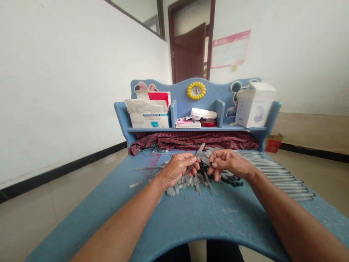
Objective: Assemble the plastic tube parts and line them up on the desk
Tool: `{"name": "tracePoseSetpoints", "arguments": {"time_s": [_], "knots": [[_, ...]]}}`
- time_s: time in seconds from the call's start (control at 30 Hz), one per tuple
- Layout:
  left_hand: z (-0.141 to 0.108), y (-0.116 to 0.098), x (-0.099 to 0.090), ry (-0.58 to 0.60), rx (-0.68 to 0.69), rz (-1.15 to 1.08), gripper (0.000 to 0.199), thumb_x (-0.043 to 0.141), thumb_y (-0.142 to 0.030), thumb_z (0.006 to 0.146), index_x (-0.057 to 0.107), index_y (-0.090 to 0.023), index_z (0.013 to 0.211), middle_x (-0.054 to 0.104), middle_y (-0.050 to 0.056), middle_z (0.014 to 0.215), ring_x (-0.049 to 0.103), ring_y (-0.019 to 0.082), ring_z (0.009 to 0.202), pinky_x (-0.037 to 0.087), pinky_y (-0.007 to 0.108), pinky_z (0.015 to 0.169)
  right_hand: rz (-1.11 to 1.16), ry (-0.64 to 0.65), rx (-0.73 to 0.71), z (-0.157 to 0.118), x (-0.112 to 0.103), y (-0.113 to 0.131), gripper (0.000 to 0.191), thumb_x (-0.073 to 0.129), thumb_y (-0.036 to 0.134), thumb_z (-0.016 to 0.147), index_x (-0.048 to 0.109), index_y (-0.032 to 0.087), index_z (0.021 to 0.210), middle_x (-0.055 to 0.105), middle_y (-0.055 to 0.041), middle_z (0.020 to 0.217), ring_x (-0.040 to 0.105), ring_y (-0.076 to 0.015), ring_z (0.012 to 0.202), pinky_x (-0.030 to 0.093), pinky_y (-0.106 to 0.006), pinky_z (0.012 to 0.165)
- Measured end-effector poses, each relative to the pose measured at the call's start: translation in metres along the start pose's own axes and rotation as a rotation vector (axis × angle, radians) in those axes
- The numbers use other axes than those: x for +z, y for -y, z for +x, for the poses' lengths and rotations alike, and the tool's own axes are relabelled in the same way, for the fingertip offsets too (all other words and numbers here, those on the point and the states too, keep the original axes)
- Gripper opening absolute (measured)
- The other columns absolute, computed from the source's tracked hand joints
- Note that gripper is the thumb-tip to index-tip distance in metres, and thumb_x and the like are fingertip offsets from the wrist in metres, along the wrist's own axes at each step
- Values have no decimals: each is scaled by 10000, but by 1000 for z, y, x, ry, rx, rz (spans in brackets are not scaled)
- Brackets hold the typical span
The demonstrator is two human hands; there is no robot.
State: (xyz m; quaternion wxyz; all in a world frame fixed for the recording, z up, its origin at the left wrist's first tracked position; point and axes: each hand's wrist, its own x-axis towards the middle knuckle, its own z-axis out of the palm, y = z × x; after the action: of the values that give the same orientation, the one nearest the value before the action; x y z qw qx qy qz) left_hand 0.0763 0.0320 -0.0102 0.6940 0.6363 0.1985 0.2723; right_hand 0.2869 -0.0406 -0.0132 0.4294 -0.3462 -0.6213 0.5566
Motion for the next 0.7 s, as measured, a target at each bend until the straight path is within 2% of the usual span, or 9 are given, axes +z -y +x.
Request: {"name": "tracePoseSetpoints", "arguments": {"time_s": [0.27, 0.43, 0.53, 0.7], "knots": [[-1, 1, 1, 50, -1, -2, 230, 645, -318, 743, 634, -101, 817, 626, 41, 673, 557, 83, 507, 383, 171, 437, 126, -35, -73, 2, 3, 0, 274, 657, 300, 755, 498, 151, 920, 721, -96, 830, 673, -186, 535, 526, -286, 497], [-3, 0, 3, 75, -47, 8, 242, 650, -328, 741, 636, -101, 824, 633, 52, 680, 563, 83, 508, 385, 166, 436, 146, -213, -241, 4, 4, 2, 235, 665, 278, 741, 543, 156, 899, 708, -44, 690, 617, -136, 425, 481, -228, 409], [-3, -1, 4, 87, -70, 29, 235, 653, -328, 738, 633, -105, 811, 632, 49, 671, 562, 84, 502, 386, 166, 436, 177, -313, -290, 6, 5, 2, 221, 691, 273, 710, 577, 158, 860, 688, -19, 622, 567, -106, 367, 438, -196, 359], [-3, 2, 4, 123, -82, 48, 237, 632, -332, 758, 632, -104, 824, 637, 57, 678, 564, 85, 502, 396, 175, 450, 240, -330, -305, 10, 9, 1, 202, 690, 262, 703, 593, 159, 848, 680, -16, 601, 558, -103, 359, 426, -187, 339]]}}
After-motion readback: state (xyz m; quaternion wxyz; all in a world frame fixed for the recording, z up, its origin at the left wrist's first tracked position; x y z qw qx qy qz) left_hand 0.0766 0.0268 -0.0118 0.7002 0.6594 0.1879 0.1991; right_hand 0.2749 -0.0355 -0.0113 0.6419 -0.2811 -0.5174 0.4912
